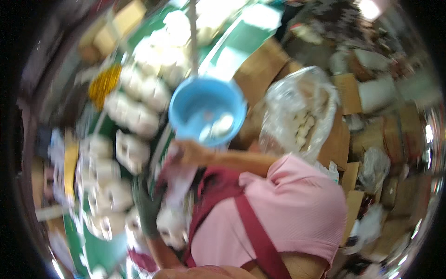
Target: The person assembles white ceramic pitchers by inserting stoppers and applying stickers. They pick up each pitcher, insert a stopper from a blue basin, and then apply a sticker from a sheet onto the pitcher body. The finished pitchers are placed on a green conveyor belt.
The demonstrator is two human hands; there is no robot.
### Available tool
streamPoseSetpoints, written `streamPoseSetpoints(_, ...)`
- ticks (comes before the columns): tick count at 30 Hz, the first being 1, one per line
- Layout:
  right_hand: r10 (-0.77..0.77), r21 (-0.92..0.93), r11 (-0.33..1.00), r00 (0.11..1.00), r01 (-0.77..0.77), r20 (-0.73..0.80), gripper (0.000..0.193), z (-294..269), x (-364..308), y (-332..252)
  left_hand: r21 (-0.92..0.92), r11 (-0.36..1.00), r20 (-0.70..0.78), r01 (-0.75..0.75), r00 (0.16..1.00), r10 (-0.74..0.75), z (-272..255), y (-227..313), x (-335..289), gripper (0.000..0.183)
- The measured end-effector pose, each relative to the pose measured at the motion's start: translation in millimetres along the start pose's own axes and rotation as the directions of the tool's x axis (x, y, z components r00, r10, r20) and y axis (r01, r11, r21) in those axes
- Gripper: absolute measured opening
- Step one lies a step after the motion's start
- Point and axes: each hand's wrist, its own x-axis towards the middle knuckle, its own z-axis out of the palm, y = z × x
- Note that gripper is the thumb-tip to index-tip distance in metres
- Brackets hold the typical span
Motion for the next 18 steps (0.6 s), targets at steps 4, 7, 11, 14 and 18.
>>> streamPoseSetpoints(4,0.171,0.226,0.950,0.966,-0.213,0.191,0.029,-24,-5,-56,-0.038,0.999,0.008,0.016,1.000,-0.016,-11,39,24,0.047)
streamPoseSetpoints(7,0.203,0.287,0.922,0.955,-0.261,0.216,0.028,-18,-5,-61,-0.208,0.967,0.083,0.149,0.987,-0.135,-15,37,22,0.033)
streamPoseSetpoints(11,0.260,0.381,0.853,0.922,-0.358,0.286,0.031,-18,-1,-59,-0.311,0.916,0.145,0.253,0.965,-0.218,-13,36,20,0.026)
streamPoseSetpoints(14,0.267,0.209,0.922,0.925,-0.327,0.270,0.033,-20,2,-57,-0.389,0.820,0.334,0.420,0.894,-0.300,-19,37,23,0.029)
streamPoseSetpoints(18,-0.188,-0.176,0.958,0.960,0.225,0.205,0.037,-21,11,-64,-0.274,0.814,0.458,0.512,0.814,-0.358,-22,37,28,0.032)
